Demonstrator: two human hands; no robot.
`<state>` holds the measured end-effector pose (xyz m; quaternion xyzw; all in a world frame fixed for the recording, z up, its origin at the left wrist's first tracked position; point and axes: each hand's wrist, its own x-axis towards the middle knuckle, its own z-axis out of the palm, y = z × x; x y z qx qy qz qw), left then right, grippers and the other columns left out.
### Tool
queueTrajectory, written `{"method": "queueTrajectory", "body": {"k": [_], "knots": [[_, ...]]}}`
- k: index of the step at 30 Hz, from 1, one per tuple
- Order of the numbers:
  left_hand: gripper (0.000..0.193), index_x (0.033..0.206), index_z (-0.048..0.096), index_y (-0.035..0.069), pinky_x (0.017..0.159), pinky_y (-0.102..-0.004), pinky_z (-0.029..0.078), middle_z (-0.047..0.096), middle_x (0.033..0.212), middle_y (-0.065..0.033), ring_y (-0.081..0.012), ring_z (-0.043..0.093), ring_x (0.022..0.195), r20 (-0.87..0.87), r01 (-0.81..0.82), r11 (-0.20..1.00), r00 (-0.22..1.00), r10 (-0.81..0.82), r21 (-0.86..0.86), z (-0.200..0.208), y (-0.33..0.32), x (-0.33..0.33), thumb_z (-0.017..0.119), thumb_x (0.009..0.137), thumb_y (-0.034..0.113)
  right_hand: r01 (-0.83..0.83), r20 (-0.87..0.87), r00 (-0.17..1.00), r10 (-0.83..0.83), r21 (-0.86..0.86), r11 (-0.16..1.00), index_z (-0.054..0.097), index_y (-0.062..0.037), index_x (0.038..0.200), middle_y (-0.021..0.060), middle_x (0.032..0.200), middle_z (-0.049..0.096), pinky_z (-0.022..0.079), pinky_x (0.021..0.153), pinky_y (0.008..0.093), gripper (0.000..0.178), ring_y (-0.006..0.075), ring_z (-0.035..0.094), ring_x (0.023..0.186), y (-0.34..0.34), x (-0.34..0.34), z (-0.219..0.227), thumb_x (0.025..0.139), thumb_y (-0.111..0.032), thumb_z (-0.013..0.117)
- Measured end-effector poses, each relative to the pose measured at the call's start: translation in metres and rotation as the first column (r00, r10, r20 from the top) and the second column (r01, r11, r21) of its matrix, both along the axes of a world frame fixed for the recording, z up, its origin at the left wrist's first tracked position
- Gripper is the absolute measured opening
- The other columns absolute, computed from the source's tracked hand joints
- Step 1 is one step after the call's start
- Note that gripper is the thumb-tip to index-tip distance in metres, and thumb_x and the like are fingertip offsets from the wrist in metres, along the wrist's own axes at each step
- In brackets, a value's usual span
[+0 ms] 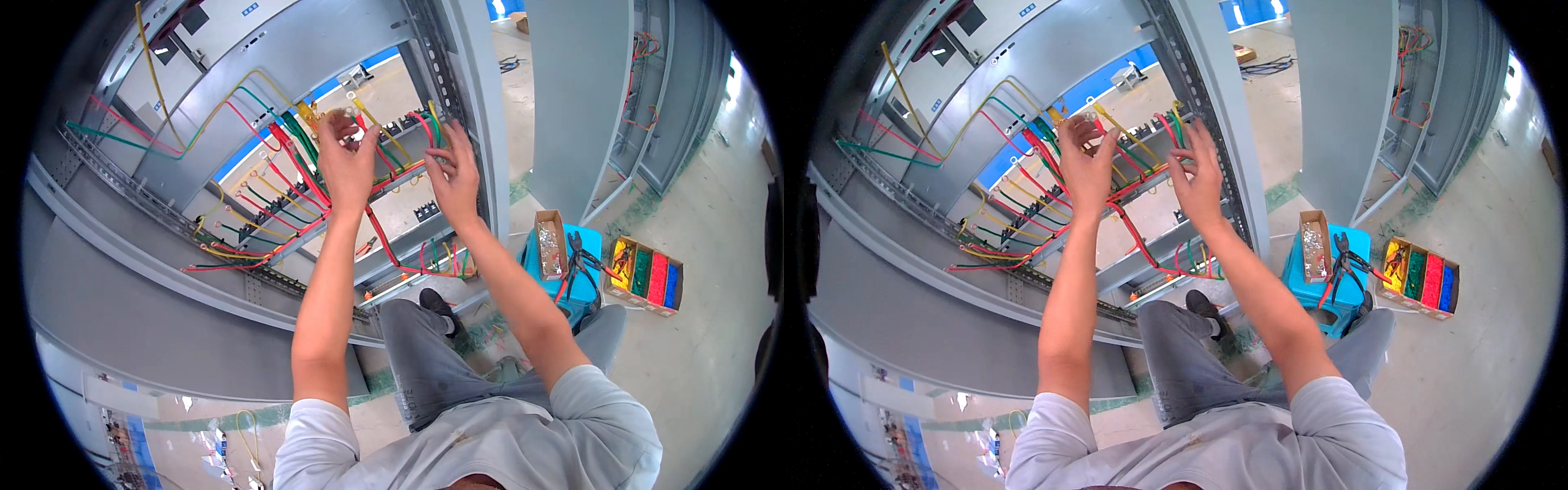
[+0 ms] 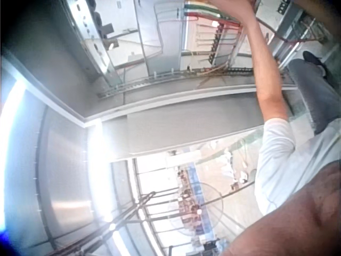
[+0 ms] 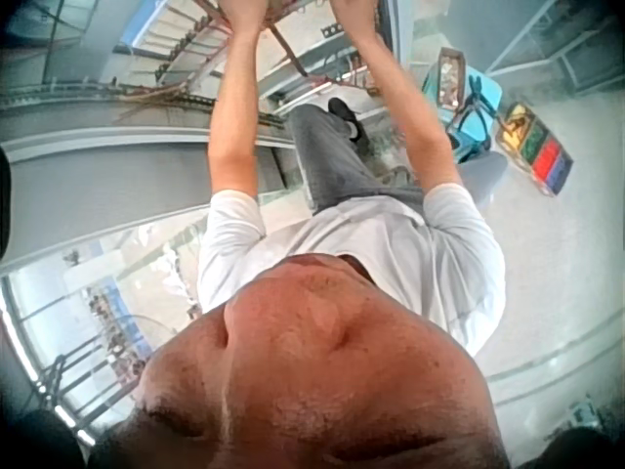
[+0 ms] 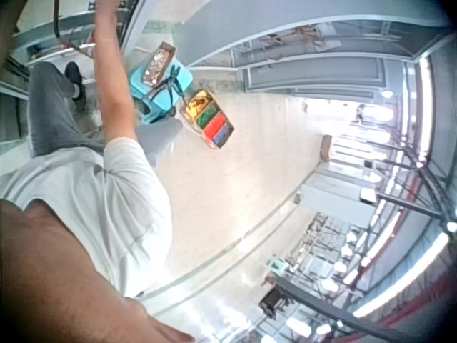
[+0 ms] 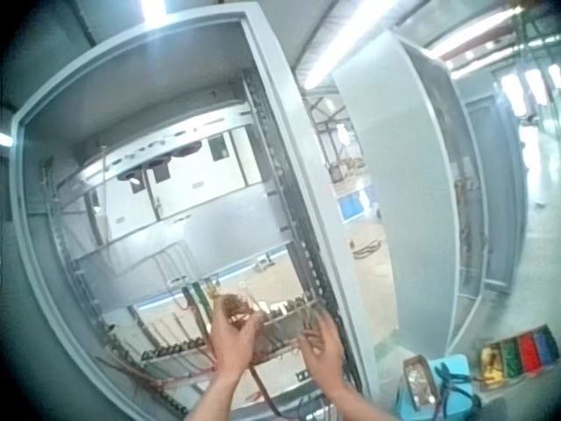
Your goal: The person connects multiple colored wires to terminals inside an electrical cabinet. They use pliers to strip wire ends and attach them to the terminal block, then organize the wires within the cabinet.
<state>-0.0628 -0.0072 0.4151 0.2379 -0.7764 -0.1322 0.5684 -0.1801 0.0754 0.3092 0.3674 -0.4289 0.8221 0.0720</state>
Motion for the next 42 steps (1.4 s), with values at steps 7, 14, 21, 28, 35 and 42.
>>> {"method": "queueTrajectory", "body": {"k": [7, 14, 21, 28, 35, 42], "knots": [[0.047, 0.141, 0.053, 0.003, 0.077, -0.0292, 0.054, 0.075, 0.100, -0.0141, -0.0157, 0.071, 0.090, 0.027, 0.312, 0.912, 0.943, -0.331, 0.267, 0.023, -0.017, -0.010, 0.064, 0.096, 0.004, -0.161, -0.083, 0.981, 0.176, 0.162, 0.974, 0.061, 0.0025, 0.134, 0.0117, 0.121, 0.068, 0.057, 0.067, 0.0264, 0.038, 0.0122, 0.066, 0.082, -0.009, 0.011, 0.013, 0.098, -0.008, 0.065], [0.040, 0.126, 0.066, 0.001, 0.092, -0.0425, 0.054, 0.067, 0.124, -0.0152, -0.0316, 0.065, 0.110, 0.272, 0.077, 0.795, 0.955, 0.114, -0.602, 0.041, -0.025, -0.010, 0.076, 0.088, 0.011, -0.308, 0.018, 0.944, 0.331, 0.415, 0.856, 0.071, 0.0024, 0.113, 0.0166, 0.087, 0.073, 0.052, 0.069, 0.0368, 0.030, 0.0244, 0.070, 0.075, -0.061, -0.022, 0.017, 0.096, -0.022, 0.067], [0.029, 0.112, 0.070, -0.001, 0.091, -0.0456, 0.054, 0.069, 0.112, -0.0175, -0.0381, 0.066, 0.105, 0.390, 0.141, 0.755, 0.906, 0.161, -0.640, 0.053, -0.048, -0.017, 0.074, 0.090, 0.018, -0.376, 0.071, 0.925, 0.373, 0.314, 0.872, 0.070, 0.0032, 0.109, 0.0116, 0.088, 0.073, 0.053, 0.069, 0.0349, 0.027, 0.0197, 0.069, 0.076, -0.062, -0.016, 0.012, 0.098, -0.022, 0.066], [0.024, 0.100, 0.075, -0.003, 0.086, -0.0482, 0.057, 0.072, 0.101, -0.0272, -0.0427, 0.070, 0.097, 0.824, 0.093, 0.933, 0.505, 0.258, -0.349, 0.095, -0.047, -0.049, 0.062, 0.081, 0.003, -0.571, 0.224, 0.817, 0.532, 0.185, 0.799, 0.065, 0.0020, 0.112, 0.0000, 0.083, 0.063, 0.045, 0.060, 0.0253, 0.022, 0.0065, 0.054, 0.066, -0.062, -0.023, 0.002, 0.102, -0.018, 0.063], [0.040, 0.113, 0.075, -0.003, 0.083, -0.0472, 0.055, 0.074, 0.104, -0.0255, -0.0413, 0.071, 0.093, 0.939, 0.040, 0.980, 0.297, 0.173, -0.193, 0.113, -0.071, -0.077, 0.064, 0.093, 0.030, -0.581, 0.249, 0.800, 0.546, 0.091, 0.809, 0.067, 0.0017, 0.108, -0.0014, 0.083, 0.063, 0.044, 0.061, 0.0241, 0.023, 0.0064, 0.054, 0.069, -0.070, -0.030, -0.003, 0.102, -0.021, 0.065], [0.062, 0.129, 0.068, -0.002, 0.097, -0.0425, 0.052, 0.074, 0.115, -0.0206, -0.0298, 0.069, 0.115, 0.898, -0.009, 0.999, 0.437, 0.047, -0.048, 0.120, -0.067, -0.065, 0.064, 0.096, 0.050, -0.569, 0.300, 0.806, 0.510, 0.155, 0.808, 0.069, 0.0000, 0.105, -0.0016, 0.087, 0.064, 0.047, 0.068, 0.0239, 0.030, 0.0067, 0.056, 0.076, -0.066, -0.022, 0.011, 0.102, -0.029, 0.066]]}}
